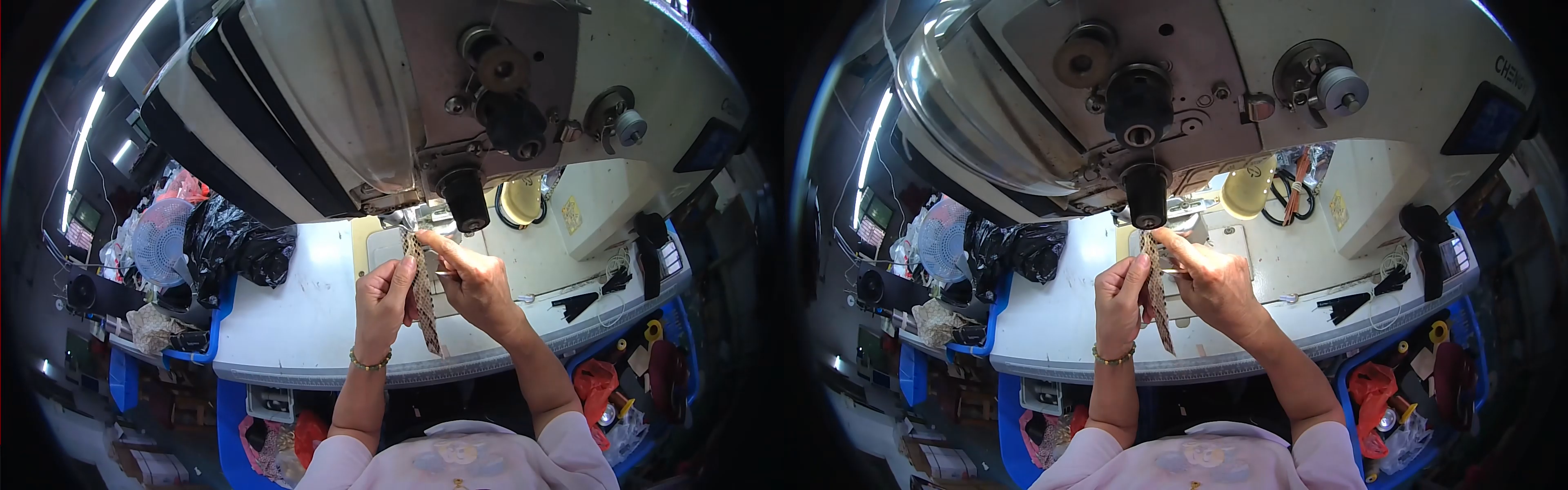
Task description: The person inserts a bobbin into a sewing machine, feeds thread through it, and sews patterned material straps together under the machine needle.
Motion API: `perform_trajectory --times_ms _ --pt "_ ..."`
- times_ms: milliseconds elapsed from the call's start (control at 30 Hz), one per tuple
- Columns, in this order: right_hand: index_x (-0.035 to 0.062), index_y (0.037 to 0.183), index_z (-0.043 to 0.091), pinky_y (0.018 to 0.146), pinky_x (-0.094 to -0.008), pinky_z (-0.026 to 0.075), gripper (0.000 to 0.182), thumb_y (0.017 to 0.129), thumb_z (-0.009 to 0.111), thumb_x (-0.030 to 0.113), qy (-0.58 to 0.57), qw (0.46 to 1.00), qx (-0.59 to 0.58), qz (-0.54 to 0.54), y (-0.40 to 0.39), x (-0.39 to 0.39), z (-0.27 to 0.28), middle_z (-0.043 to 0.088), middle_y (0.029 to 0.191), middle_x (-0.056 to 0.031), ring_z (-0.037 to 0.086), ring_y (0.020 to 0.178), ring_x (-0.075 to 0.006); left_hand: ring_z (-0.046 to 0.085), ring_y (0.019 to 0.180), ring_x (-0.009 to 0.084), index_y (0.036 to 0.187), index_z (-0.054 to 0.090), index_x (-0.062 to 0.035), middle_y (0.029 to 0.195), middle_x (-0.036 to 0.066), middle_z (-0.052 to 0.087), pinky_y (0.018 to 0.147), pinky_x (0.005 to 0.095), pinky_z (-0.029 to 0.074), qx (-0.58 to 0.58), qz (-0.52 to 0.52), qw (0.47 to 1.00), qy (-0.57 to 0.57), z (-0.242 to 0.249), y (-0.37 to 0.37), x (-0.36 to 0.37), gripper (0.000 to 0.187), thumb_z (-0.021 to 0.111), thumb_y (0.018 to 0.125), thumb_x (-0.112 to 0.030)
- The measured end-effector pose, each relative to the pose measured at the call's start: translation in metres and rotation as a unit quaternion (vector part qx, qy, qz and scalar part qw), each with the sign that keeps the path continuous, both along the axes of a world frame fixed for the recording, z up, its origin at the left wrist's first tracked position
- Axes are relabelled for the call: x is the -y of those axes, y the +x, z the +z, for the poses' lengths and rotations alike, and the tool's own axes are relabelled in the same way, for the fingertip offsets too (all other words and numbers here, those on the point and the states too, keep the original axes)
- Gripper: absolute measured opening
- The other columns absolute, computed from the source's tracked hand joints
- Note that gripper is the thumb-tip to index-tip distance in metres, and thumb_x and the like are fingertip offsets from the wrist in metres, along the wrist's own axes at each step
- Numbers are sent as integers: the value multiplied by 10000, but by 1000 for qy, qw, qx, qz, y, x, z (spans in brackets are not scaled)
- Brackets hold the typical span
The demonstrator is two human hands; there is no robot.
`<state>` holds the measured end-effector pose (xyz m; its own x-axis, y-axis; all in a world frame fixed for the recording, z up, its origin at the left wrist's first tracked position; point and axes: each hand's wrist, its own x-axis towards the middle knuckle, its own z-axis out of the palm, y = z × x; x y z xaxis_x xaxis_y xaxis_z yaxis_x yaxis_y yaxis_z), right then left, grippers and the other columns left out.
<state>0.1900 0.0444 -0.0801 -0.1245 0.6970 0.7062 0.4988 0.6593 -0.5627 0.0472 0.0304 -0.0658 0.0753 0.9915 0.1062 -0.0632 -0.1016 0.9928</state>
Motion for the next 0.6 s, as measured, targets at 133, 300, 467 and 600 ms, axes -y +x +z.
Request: perform_trajectory --times_ms 133,300,467,600 --pt "108 1160 536 471 -270 432 585 628 534 -136 4 1000 1 -1 0 -1 0 501 574 -64 486 462 -149 413 350 30 677 549 -38 475 -16 486 312 165 288 -20 11 1000 7 2 2 6 319 481 908 -246" --pt "112 1160 537 475 -268 438 583 631 535 -132 5 1000 -4 -2 -1 0 0 520 596 -70 488 464 -147 424 361 32 680 554 -35 468 -14 481 322 168 292 -41 6 999 17 3 -1 11 317 486 906 -246" --pt "115 1164 536 472 -271 435 592 626 531 -134 2 1000 -12 6 -1 0 -1 509 585 -69 484 460 -150 433 376 34 691 565 -36 483 5 515 338 163 310 -48 6 999 -18 5 -3 15 310 492 902 -251" --pt "117 1165 535 470 -273 433 599 622 531 -136 2 1000 -3 2 -1 1 1 495 571 -65 480 456 -150 441 387 32 703 571 -35 499 12 531 346 160 324 -50 -5 998 -24 7 -7 14 306 487 903 -250"
